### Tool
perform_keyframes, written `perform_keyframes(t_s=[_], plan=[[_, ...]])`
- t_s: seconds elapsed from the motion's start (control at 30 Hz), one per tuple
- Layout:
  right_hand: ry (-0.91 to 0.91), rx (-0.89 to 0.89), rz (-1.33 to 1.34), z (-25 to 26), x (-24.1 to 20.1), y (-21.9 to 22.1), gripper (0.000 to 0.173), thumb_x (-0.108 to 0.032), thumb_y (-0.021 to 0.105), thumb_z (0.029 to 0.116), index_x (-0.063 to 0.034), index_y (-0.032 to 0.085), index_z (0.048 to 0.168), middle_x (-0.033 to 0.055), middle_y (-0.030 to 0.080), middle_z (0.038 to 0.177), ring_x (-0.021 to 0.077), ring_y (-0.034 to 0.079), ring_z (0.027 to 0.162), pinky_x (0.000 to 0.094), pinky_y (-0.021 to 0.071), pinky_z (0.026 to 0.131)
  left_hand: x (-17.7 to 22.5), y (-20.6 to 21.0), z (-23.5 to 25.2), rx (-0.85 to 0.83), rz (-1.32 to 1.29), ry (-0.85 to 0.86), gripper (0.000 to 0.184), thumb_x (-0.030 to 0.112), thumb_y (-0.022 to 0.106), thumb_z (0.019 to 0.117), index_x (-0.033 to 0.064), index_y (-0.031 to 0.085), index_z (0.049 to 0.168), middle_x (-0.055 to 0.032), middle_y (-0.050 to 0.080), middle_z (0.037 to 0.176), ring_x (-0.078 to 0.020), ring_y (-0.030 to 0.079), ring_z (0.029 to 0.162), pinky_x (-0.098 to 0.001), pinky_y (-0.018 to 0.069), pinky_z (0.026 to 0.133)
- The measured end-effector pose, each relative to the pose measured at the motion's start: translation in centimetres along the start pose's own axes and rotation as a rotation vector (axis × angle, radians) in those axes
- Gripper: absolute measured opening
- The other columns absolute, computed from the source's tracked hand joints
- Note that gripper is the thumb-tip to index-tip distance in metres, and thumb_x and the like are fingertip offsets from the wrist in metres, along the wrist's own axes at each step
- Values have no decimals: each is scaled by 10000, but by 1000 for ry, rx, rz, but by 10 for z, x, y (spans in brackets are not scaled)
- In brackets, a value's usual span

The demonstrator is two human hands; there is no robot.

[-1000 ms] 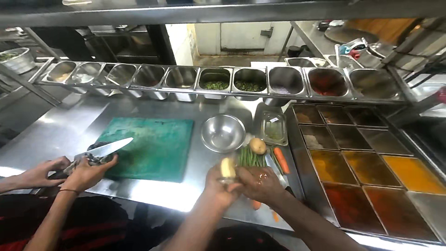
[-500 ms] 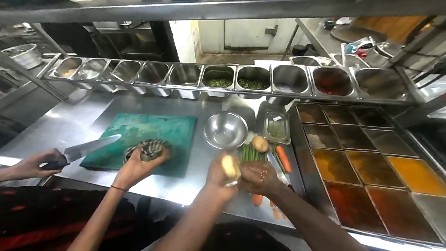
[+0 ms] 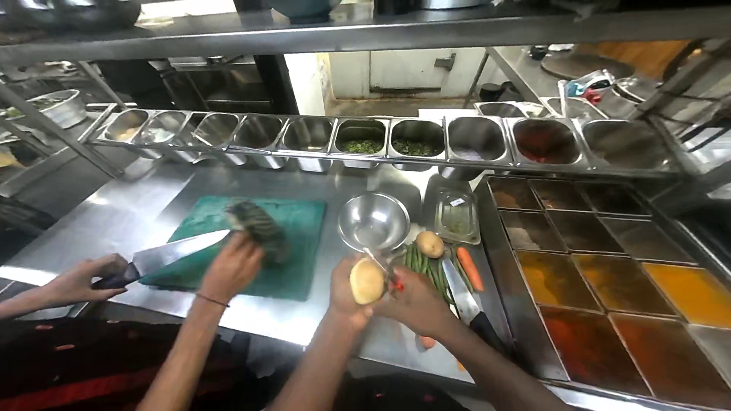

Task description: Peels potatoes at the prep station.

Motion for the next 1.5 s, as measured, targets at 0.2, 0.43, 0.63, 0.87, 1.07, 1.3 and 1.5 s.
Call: perform_keyframes(t_s=[0.2,0.43,0.63,0.87,1.07,1.3,1.5], plan=[[-271,240,-215,-12,-21,-7,660,-705,658,850,-68,690,1021,85,651,708,262,659,653,511,561,618,13,5,-8,68,-13,116,474,361,289,1050,44,637,994,-137,688,843,-220,689,719,-355,583,617],[-554,546,-551,-29,-41,-7,381,-481,549,976,-134,659,866,36,638,654,220,655,527,429,525,422,13,5,1,223,-136,107,379,308,340,1034,39,591,1129,-145,667,873,-231,675,687,-347,569,567],[-17,34,-87,5,-14,-23,723,-716,777,726,-95,664,1077,47,635,816,212,615,752,477,530,728,21,24,2,-43,135,132,437,326,308,1039,41,639,1029,-145,683,833,-217,686,720,-360,591,655],[-597,619,-624,-24,-46,-24,564,-646,444,1003,-141,665,883,34,626,631,221,641,503,425,511,407,21,28,6,149,-37,89,365,301,352,1023,44,606,974,-132,666,809,-222,671,667,-355,570,575],[-430,442,-357,-4,-41,-38,600,-682,575,922,-96,697,944,67,656,672,245,677,600,484,569,537,26,39,13,69,-7,81,401,331,329,1042,48,608,992,-139,668,823,-233,672,681,-366,567,579],[-161,133,-205,18,-32,-45,664,-681,729,803,-75,652,1064,84,646,808,257,645,751,505,543,726,34,52,15,-55,253,89,416,294,300,1049,42,631,1028,-142,655,814,-201,637,654,-325,546,579],[-596,568,-585,-3,-46,-42,596,-666,411,1007,-150,690,900,36,667,679,221,674,560,442,539,459,28,50,25,37,-4,31,341,288,383,1028,47,610,941,-133,663,805,-206,656,623,-323,544,507]])
Point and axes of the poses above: each hand's wrist, its own z-axis towards the middle knuckle, its own y-axis out of the palm, x = y × z, the point moved 9 cm from there along z, towards the middle knuckle
